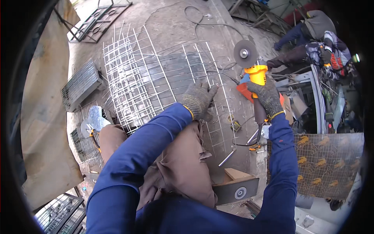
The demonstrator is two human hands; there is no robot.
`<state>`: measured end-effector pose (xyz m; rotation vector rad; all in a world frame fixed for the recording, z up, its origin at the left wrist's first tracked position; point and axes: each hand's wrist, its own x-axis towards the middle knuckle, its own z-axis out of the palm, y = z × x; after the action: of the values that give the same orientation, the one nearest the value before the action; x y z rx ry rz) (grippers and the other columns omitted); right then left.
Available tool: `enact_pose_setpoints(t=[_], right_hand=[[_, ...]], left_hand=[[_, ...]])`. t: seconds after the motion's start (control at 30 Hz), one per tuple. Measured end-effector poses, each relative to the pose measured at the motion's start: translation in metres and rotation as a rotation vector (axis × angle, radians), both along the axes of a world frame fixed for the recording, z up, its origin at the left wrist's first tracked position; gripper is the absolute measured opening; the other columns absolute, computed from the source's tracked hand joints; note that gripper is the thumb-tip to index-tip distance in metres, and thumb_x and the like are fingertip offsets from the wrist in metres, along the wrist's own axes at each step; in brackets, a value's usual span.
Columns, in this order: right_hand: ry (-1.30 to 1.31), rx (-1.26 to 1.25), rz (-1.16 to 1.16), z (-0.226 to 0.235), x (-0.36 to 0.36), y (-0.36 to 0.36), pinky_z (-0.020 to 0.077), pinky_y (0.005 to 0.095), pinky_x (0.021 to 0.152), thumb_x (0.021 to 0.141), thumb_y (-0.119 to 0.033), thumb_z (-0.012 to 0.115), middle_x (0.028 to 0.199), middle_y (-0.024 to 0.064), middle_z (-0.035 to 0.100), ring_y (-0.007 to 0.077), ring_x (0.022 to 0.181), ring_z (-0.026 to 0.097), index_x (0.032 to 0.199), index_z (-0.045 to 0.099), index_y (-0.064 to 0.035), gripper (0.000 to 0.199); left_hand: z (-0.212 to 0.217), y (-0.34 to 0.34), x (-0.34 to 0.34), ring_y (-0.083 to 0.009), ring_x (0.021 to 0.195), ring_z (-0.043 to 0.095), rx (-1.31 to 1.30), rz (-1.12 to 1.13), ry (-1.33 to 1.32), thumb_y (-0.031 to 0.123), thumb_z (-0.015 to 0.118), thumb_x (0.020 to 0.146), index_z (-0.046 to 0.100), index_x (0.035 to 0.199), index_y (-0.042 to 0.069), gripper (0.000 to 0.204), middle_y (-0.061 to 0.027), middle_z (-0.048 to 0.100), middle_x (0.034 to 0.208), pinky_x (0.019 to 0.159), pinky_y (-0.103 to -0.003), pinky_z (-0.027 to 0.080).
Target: The person cuts metal wire mesh using an electric angle grinder.
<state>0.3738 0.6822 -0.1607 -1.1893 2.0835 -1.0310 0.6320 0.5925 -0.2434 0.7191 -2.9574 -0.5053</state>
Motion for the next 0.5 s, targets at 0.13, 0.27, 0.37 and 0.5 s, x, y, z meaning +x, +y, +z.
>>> enact_pose_setpoints(t=[0.13, 0.27, 0.37, 0.5], right_hand=[[0.089, 0.149, -0.018, -0.013, -0.010, 0.026, 0.0534, 0.0353, 0.072, 0.078, -0.031, 0.085, 0.092, 0.0076, 0.070, 0.0179, 0.078, 0.066, 0.107, 0.067, -0.0007, 0.045], [0.032, 0.168, -0.005, -0.031, -0.008, 0.040, 0.0534, 0.0371, 0.073, 0.077, -0.030, 0.086, 0.089, 0.0069, 0.069, 0.0187, 0.077, 0.065, 0.106, 0.066, -0.0011, 0.045], [0.018, 0.168, -0.009, -0.041, -0.002, 0.048, 0.0530, 0.0365, 0.071, 0.077, -0.027, 0.087, 0.086, 0.0064, 0.068, 0.0179, 0.076, 0.065, 0.102, 0.066, -0.0014, 0.042], [-0.054, 0.222, -0.039, -0.050, 0.006, 0.053, 0.0520, 0.0360, 0.069, 0.078, -0.027, 0.087, 0.084, 0.0057, 0.067, 0.0170, 0.075, 0.064, 0.101, 0.065, -0.0018, 0.040]], left_hand=[[0.005, 0.008, -0.001, -0.0374, 0.133, 0.053, 0.075, 0.009, -0.151, 0.053, 0.090, 0.067, 0.033, 0.159, 0.008, 0.117, -0.0229, 0.054, 0.141, 0.106, -0.047, 0.047], [-0.001, -0.001, 0.001, -0.0405, 0.131, 0.054, 0.225, 0.093, -0.064, 0.051, 0.090, 0.069, 0.034, 0.158, 0.009, 0.113, -0.0225, 0.054, 0.140, 0.107, -0.047, 0.047], [-0.011, -0.013, 0.010, -0.0423, 0.133, 0.052, 0.292, 0.271, 0.089, 0.050, 0.089, 0.070, 0.033, 0.158, 0.009, 0.112, -0.0226, 0.052, 0.142, 0.110, -0.048, 0.046], [-0.025, -0.015, 0.022, -0.0459, 0.144, 0.039, 0.099, 0.379, 0.183, 0.064, 0.084, 0.072, 0.035, 0.156, 0.006, 0.113, -0.0266, 0.040, 0.154, 0.119, -0.054, 0.034]])
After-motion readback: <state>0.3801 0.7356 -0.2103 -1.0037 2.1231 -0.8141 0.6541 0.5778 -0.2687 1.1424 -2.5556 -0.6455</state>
